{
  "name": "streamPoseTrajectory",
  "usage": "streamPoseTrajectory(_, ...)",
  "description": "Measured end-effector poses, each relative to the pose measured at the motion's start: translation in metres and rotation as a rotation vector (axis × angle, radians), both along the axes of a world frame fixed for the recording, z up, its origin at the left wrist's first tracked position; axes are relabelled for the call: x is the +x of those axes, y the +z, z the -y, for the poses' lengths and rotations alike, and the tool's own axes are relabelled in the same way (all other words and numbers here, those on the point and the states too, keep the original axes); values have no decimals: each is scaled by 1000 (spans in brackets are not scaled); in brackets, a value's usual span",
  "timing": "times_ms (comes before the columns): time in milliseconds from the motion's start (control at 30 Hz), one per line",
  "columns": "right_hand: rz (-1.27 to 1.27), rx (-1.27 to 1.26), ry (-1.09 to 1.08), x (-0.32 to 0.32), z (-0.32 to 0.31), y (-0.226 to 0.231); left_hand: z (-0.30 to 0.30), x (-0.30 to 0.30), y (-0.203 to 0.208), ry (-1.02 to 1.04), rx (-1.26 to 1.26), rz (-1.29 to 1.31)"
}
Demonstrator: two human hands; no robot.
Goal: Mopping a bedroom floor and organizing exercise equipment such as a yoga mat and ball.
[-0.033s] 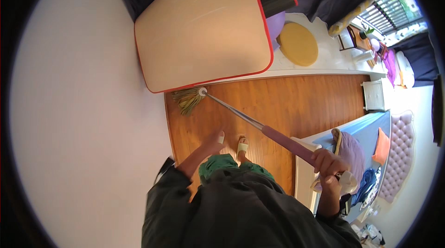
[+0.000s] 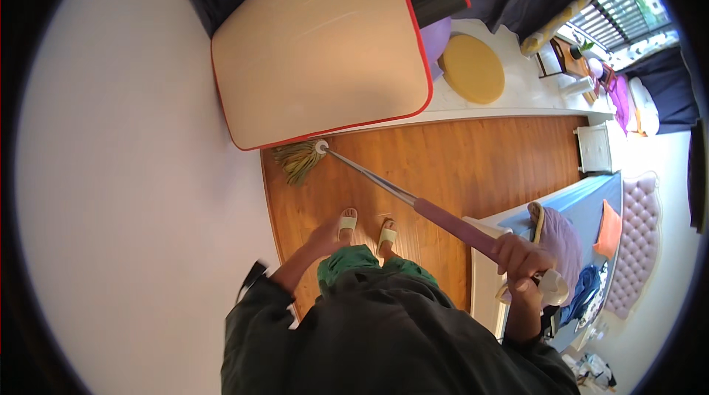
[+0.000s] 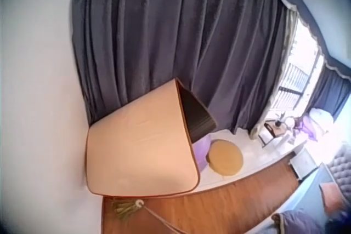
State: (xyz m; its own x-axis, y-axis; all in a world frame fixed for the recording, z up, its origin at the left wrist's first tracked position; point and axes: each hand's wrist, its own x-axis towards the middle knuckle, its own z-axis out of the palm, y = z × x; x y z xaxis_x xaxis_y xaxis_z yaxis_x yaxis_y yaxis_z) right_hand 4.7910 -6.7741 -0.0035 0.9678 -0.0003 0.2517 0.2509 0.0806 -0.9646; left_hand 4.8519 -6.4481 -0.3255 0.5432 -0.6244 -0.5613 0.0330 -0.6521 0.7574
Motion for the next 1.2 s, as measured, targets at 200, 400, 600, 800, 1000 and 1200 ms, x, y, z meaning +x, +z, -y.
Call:
streamPoseTrajectory(200, 6, 29, 112, 26, -13, 20, -221, -171, -17, -80, 594, -245)
streamPoseTrajectory(400, 64, -76, 434, 30, 34, 12, -208, -165, 74, -534, 656, -453)
streamPoseTrajectory(600, 98, 141, 289, -4, 100, -29, 46, -15, 61, -39, 42, 314)
streamPoseTrajectory(800, 229, 210, 356, -20, 168, -16, 254, 26, -20, 206, -116, 749)
streamPoseTrajectory(1000, 240, 191, 87, -59, 226, -15, 363, 20, -37, 277, -328, 594)
streamPoseTrajectory(1200, 341, 8, -17, -115, 284, -5, 492, -7, -20, 38, -364, 681)
